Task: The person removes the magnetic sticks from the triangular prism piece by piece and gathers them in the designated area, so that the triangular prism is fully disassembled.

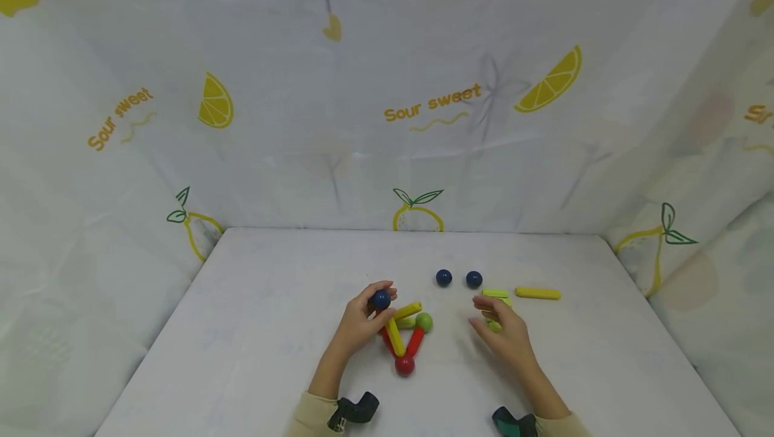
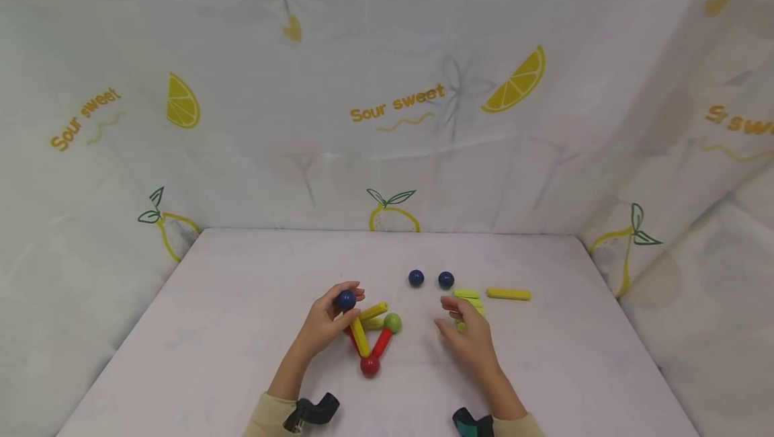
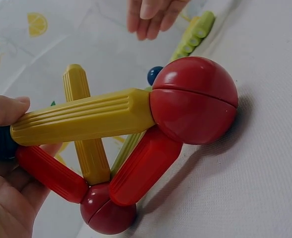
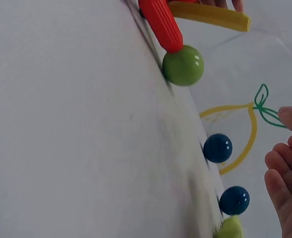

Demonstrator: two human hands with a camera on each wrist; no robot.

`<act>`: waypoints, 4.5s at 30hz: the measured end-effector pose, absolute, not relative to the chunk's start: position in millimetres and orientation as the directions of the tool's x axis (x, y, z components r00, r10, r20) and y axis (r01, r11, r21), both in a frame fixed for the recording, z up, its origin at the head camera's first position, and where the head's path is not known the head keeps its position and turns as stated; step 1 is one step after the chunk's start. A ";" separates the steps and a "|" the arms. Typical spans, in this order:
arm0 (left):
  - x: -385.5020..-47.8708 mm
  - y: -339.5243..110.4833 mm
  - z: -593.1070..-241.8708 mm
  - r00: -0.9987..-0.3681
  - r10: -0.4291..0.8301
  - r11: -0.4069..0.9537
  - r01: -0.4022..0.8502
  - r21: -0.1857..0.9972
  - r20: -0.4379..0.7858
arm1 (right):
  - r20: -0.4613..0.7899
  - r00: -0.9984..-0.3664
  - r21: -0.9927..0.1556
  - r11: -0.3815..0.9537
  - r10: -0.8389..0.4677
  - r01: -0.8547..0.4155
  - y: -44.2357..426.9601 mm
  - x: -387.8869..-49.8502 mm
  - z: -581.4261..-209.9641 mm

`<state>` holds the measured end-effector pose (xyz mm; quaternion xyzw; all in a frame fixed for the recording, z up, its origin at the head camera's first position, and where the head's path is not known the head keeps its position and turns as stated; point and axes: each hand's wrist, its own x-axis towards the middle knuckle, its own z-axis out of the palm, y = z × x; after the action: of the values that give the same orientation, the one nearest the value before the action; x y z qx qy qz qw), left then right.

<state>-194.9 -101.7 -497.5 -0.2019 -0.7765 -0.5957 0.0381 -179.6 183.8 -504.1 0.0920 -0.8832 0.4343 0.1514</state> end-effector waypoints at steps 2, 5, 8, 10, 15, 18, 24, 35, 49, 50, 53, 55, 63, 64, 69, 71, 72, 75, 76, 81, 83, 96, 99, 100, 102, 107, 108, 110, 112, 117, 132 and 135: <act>-195.0 -102.0 -497.5 -0.913 0.270 0.206 0.366 0.908 0.306 | 0.347 -0.936 -0.752 0.580 -0.054 -0.312 174.3 -182.9 -501.9; -195.3 -101.9 -496.9 -0.912 0.269 0.208 0.369 0.906 0.310 | 0.335 -0.938 -0.774 0.544 -0.084 -0.325 159.5 -186.7 -498.3; -195.2 -101.5 -496.7 -0.913 0.264 0.216 0.369 0.904 0.310 | 0.334 -0.935 -0.794 0.500 -0.116 -0.346 145.5 -189.6 -495.1; -195.3 -101.3 -497.0 -0.914 0.263 0.225 0.369 0.902 0.308 | 0.338 -0.932 -0.802 0.477 -0.134 -0.359 137.3 -190.9 -493.6; -194.6 -100.8 -497.6 -0.914 0.261 0.227 0.370 0.901 0.310 | 0.352 -0.920 -0.817 0.423 -0.171 -0.391 120.7 -193.0 -491.2; -193.6 -100.7 -497.9 -0.913 0.257 0.224 0.375 0.900 0.317 | 0.340 -0.920 -0.829 0.399 -0.197 -0.392 113.3 -192.4 -490.8; -193.7 -100.5 -497.5 -0.905 0.263 0.238 0.398 0.886 0.335 | 0.303 -0.918 -0.824 0.413 -0.258 -0.388 104.2 -189.2 -492.6; -191.6 -98.2 -492.1 -0.896 0.262 0.235 0.420 0.876 0.359 | 0.400 -0.896 -0.787 0.428 -0.194 -0.445 97.3 -187.5 -499.3; -178.9 -98.4 -462.5 -0.905 0.296 0.251 0.381 0.890 0.305 | 0.419 -0.908 -0.808 0.451 -0.013 -0.379 104.5 -192.0 -506.3; -179.0 -98.5 -462.4 -0.906 0.297 0.249 0.378 0.892 0.301 | 0.403 -0.915 -0.818 0.448 -0.002 -0.361 107.6 -193.6 -506.0; -179.3 -98.5 -462.3 -0.902 0.304 0.239 0.383 0.892 0.306 | 0.345 -0.938 -0.855 0.426 0.038 -0.297 119.9 -197.1 -500.2; -179.2 -98.3 -461.9 -0.899 0.308 0.236 0.389 0.890 0.311 | 0.316 -0.946 -0.871 0.418 0.072 -0.259 130.1 -199.3 -495.6; -194.8 -100.0 -497.5 -0.891 0.280 0.217 0.422 0.881 0.358 | 0.396 -0.908 -0.836 0.461 0.135 -0.296 193.0 -216.0 -508.2; -194.8 -100.1 -497.6 -0.891 0.278 0.218 0.422 0.880 0.358 | 0.409 -0.901 -0.823 0.483 0.141 -0.298 203.1 -219.2 -514.3; -194.7 -100.1 -497.6 -0.903 0.269 0.220 0.398 0.891 0.336 | 0.343 -0.918 -0.845 0.491 0.198 -0.210 245.3 -222.2 -518.3; -194.5 -99.9 -497.1 -0.904 0.268 0.221 0.394 0.892 0.332 | 0.280 -0.929 -0.871 0.471 0.242 -0.140 259.1 -218.5 -513.1; -194.3 -99.9 -497.0 -0.905 0.267 0.221 0.391 0.894 0.330 | 0.242 -0.933 -0.883 0.458 0.267 -0.099 265.9 -216.8 -511.1; -194.9 -100.2 -496.9 -0.908 0.261 0.220 0.385 0.896 0.326 | 0.136 -0.933 -0.918 0.397 0.333 0.008 283.8 -214.2 -511.7; -195.0 -100.1 -497.3 -0.910 0.260 0.221 0.383 0.897 0.324 | 0.100 -0.933 -0.921 0.387 0.346 0.045 289.4 -213.3 -512.8; -195.6 -99.1 -496.7 -0.916 0.260 0.227 0.365 0.903 0.304 | -0.023 -0.917 -0.983 0.159 0.397 0.093 308.3 -213.3 -522.6; -192.9 -98.3 -491.0 -0.916 0.267 0.234 0.364 0.901 0.301 | -0.055 -0.913 -0.995 0.049 0.405 0.082 311.1 -212.5 -524.2; -180.3 -98.9 -465.6 -0.894 0.301 0.227 0.406 0.885 0.332 | -0.135 -0.865 -0.928 0.243 0.483 0.281 309.5 -212.6 -532.1; -180.6 -99.0 -465.8 -0.894 0.298 0.229 0.407 0.884 0.334 | -0.112 -0.857 -0.886 0.341 0.503 0.315 309.9 -213.0 -533.5; -180.6 -99.0 -465.6 -0.895 0.298 0.230 0.405 0.885 0.332 | -0.104 -0.858 -0.876 0.362 0.504 0.319 310.2 -213.0 -533.7; -180.7 -98.8 -465.2 -0.896 0.298 0.231 0.403 0.886 0.330 | -0.099 -0.856 -0.860 0.390 0.507 0.330 310.5 -212.8 -534.1; -180.4 -98.1 -464.9 -0.897 0.295 0.234 0.402 0.885 0.329 | -0.089 -0.861 -0.830 0.440 0.501 0.343 311.5 -211.8 -535.3; -180.4 -98.0 -465.0 -0.897 0.295 0.234 0.402 0.885 0.330 | -0.085 -0.863 -0.826 0.449 0.498 0.341 311.4 -211.5 -535.4; -180.4 -97.8 -465.4 -0.897 0.295 0.234 0.403 0.885 0.330 | -0.077 -0.867 -0.822 0.461 0.493 0.335 311.1 -211.1 -535.3; -180.5 -97.8 -465.6 -0.896 0.296 0.233 0.403 0.885 0.330 | -0.063 -0.871 -0.816 0.478 0.487 0.326 310.9 -210.8 -534.8; -180.8 -97.6 -466.7 -0.897 0.296 0.232 0.401 0.886 0.329 | -0.014 -0.871 -0.791 0.528 0.491 0.310 309.6 -210.7 -534.6; -180.5 -98.2 -467.5 -0.904 0.290 0.217 0.383 0.898 0.315 | 0.058 -0.856 -0.772 0.567 0.513 0.287 304.3 -212.9 -537.7; -180.8 -98.3 -468.4 -0.899 0.296 0.217 0.392 0.894 0.323 | 0.047 -0.851 -0.789 0.542 0.523 0.290 304.0 -212.7 -535.6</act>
<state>-180.8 -98.3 -468.4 -0.2208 -0.7790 -0.5855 0.0412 -212.7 304.0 -535.6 -0.2345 -0.8668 0.4173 0.1399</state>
